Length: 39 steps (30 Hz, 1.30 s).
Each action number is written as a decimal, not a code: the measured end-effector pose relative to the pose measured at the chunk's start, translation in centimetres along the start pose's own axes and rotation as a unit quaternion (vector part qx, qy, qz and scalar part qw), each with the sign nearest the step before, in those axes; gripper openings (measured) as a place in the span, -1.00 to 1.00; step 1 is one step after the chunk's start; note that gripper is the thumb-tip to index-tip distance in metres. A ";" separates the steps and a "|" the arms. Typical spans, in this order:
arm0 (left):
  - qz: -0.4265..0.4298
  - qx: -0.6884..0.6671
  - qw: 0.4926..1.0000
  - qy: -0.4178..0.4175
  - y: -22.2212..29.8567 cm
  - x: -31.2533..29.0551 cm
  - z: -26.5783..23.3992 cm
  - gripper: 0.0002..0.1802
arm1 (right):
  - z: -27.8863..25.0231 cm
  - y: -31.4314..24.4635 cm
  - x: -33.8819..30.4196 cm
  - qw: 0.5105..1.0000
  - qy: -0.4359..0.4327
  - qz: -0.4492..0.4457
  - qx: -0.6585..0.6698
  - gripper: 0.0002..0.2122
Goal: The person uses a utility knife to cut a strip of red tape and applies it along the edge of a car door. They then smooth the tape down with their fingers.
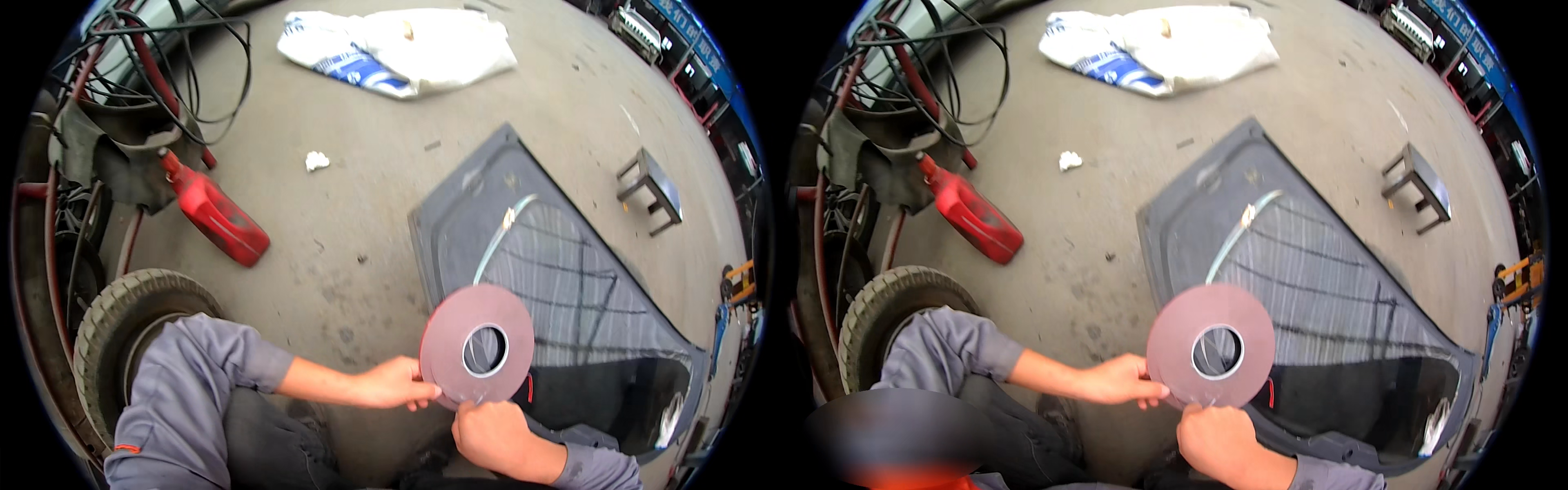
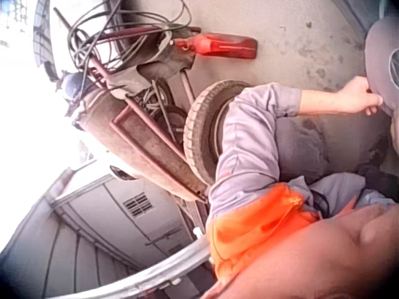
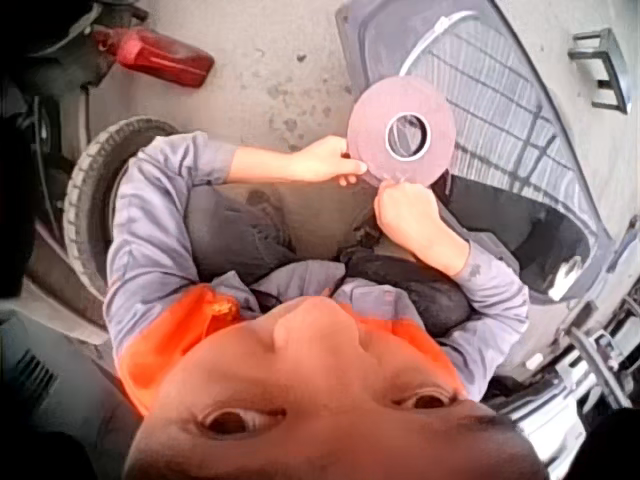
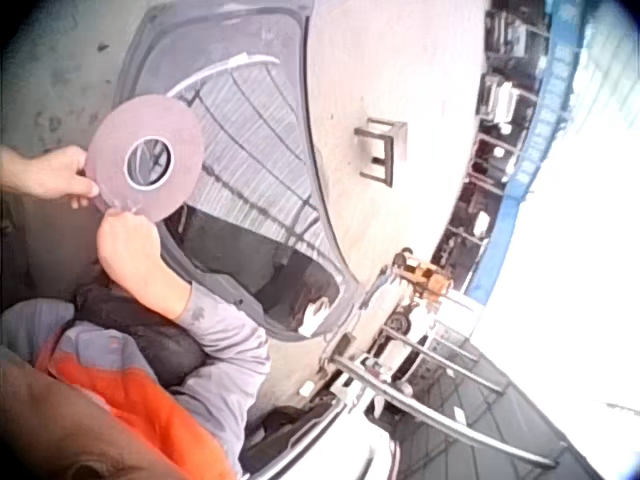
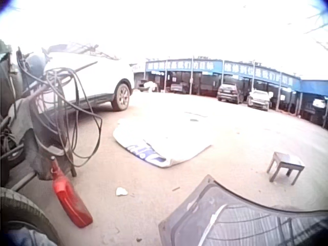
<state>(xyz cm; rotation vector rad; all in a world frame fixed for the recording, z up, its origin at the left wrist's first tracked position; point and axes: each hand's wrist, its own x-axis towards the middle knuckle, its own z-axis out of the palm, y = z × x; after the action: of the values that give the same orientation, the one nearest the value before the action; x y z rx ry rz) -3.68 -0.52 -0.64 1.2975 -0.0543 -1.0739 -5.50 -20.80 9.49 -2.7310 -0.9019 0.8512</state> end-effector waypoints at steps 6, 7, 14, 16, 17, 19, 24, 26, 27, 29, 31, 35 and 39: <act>0.030 0.008 1.000 -0.001 -0.3 -0.2 0.0 -0.69 | 0.6 -0.5 -0.3 0.997 0.075 -0.007 -0.018 -0.86; 0.033 0.001 0.999 -0.001 -0.5 -0.2 0.0 -0.68 | 0.7 -0.6 -0.4 0.997 0.077 -0.010 -0.024 -0.86; 0.002 -0.016 1.000 0.009 -0.2 -0.2 -0.1 -0.70 | -0.5 -0.2 -0.2 1.000 -0.012 0.005 0.007 -0.87; 0.020 -0.036 0.999 0.012 -0.1 -1.3 -0.5 -0.69 | -0.5 -0.9 0.2 1.000 0.004 -0.013 -0.011 -0.88; 0.019 -0.046 0.999 0.007 -0.5 -1.1 -0.4 -0.69 | -0.5 -0.9 0.0 1.000 -0.004 -0.014 -0.007 -0.88; 0.019 -0.034 0.999 0.012 0.2 -0.8 -0.4 -0.68 | -0.3 -0.7 -0.1 1.000 -0.002 -0.003 -0.003 -0.88; 0.022 -0.024 0.999 -0.001 0.2 -0.1 0.4 -0.69 | -0.1 0.0 -0.6 1.000 -0.020 -0.002 -0.006 -0.86; 0.030 -0.020 0.999 -0.002 0.2 -0.2 0.1 -0.71 | -0.1 -0.1 -0.3 1.000 -0.024 -0.003 -0.004 -0.86; 0.034 -0.019 0.999 -0.003 0.3 -0.2 0.1 -0.71 | 0.0 -0.1 -0.2 1.000 -0.028 0.000 -0.004 -0.86; 0.030 -0.009 1.000 -0.004 0.4 -0.2 0.1 -0.72 | 0.2 0.0 0.1 0.999 -0.035 0.006 -0.003 -0.85; 0.026 -0.001 1.000 -0.002 0.5 -0.4 0.1 -0.73 | 0.1 0.0 0.2 0.999 -0.040 0.005 -0.002 -0.85; 0.026 0.001 1.000 -0.004 0.6 -0.3 0.2 -0.74 | 0.3 0.1 0.3 0.999 -0.042 0.006 -0.007 -0.86; 0.035 -0.012 0.999 -0.009 0.3 -0.2 0.2 -0.75 | 0.3 0.1 0.4 0.999 -0.041 0.009 -0.008 -0.88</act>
<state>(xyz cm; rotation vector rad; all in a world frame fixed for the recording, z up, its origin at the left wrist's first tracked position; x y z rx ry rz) -3.72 -0.58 -0.19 1.2548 -0.1003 -1.0234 -5.37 -20.65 9.08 -2.7411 -0.9034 0.9689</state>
